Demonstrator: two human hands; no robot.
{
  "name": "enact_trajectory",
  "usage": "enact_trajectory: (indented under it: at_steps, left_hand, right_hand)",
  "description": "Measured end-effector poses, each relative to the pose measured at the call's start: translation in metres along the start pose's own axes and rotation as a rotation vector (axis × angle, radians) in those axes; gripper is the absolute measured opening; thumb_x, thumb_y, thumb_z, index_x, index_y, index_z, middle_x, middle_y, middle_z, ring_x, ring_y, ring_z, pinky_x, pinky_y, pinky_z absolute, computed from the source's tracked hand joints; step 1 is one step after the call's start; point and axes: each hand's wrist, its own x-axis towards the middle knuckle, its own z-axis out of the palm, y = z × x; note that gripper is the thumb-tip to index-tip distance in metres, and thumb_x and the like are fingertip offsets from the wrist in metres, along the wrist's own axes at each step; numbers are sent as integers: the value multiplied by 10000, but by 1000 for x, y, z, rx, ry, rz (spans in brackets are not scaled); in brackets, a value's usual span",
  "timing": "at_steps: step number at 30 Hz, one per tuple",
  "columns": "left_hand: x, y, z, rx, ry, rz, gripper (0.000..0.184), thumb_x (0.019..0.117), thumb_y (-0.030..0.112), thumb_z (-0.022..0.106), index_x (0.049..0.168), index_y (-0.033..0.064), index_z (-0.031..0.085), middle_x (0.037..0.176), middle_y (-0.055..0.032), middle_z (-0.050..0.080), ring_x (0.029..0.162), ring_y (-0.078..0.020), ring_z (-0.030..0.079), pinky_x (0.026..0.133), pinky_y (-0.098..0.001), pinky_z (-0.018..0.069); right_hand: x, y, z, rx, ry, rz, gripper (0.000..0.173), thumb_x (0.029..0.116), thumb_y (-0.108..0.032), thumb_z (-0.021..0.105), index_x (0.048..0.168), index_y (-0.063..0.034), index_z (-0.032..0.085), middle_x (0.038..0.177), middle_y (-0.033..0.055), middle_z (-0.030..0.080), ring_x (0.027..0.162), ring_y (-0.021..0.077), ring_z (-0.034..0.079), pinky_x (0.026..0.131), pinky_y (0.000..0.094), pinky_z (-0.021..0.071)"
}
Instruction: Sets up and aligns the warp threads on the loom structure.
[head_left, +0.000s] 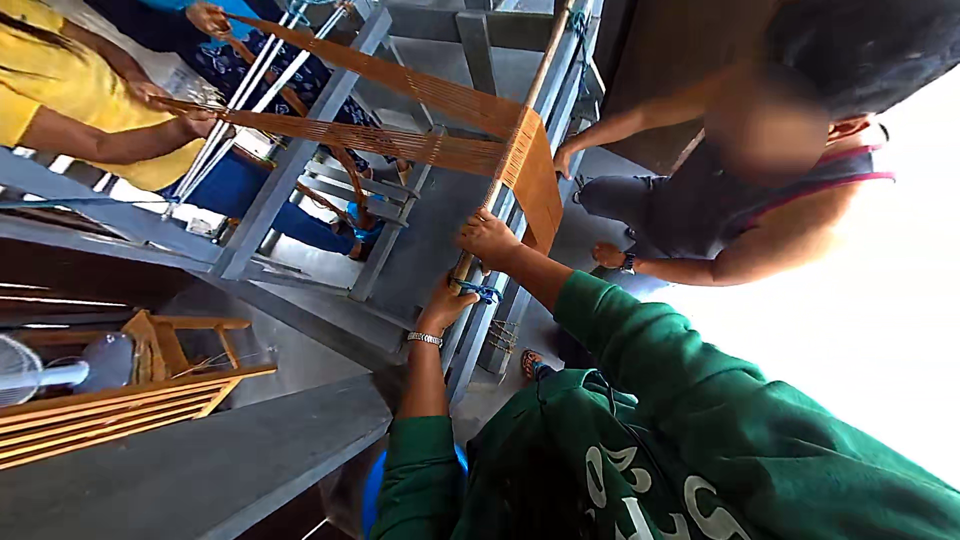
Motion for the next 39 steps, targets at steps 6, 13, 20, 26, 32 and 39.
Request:
enact_trajectory:
  at_steps: [6,13,20,26,32,39]
  left_hand:
    - [0,-3,0,8,8,-18,788,865,197,843,1529,100,431,1322,-216,640,1210,-293,642,1050,-500,518]
    - [-4,3,1,11,30,-27,806,858,170,846,1541,106,424,1353,-211,627,1233,-285,630,1056,-497,513]
    - [-1,-2,0,29,33,-33,781,857,189,845,1517,76,443,1332,-216,636,1228,-291,635,1052,-503,517]
    - [-3,0,0,20,30,-32,756,867,179,833,1511,79,449,1324,-211,640,1214,-284,638,1042,-501,521]
    - [-1,-4,1,-3,43,0,754,843,174,849,1488,61,475,1315,-203,645,1202,-261,646,1033,-477,533]
    - [-4,0,0,-16,36,-15,773,858,151,838,1519,73,447,1356,-204,627,1240,-269,629,1059,-476,517]
  right_hand:
    - [1,0,3,-27,-24,9,559,706,50,845,1222,-84,679,1220,113,694,1243,323,592,1210,538,295]
    - [7,-5,6,-2,1,68,311,935,112,576,1176,-38,702,1201,135,708,1251,316,602,1218,520,300]
    - [5,-10,1,-47,6,80,277,943,107,564,1162,-9,687,1165,153,702,1225,317,608,1221,510,292]
    - [8,-9,5,-75,25,69,273,961,87,545,1160,-23,695,1143,135,714,1203,299,619,1201,488,314]
    - [7,-9,6,-67,26,76,286,958,90,549,1179,-26,690,1165,136,711,1219,299,613,1206,489,309]
    - [7,-8,6,-72,33,66,281,946,84,571,1166,-38,697,1156,139,710,1208,304,617,1197,494,321]
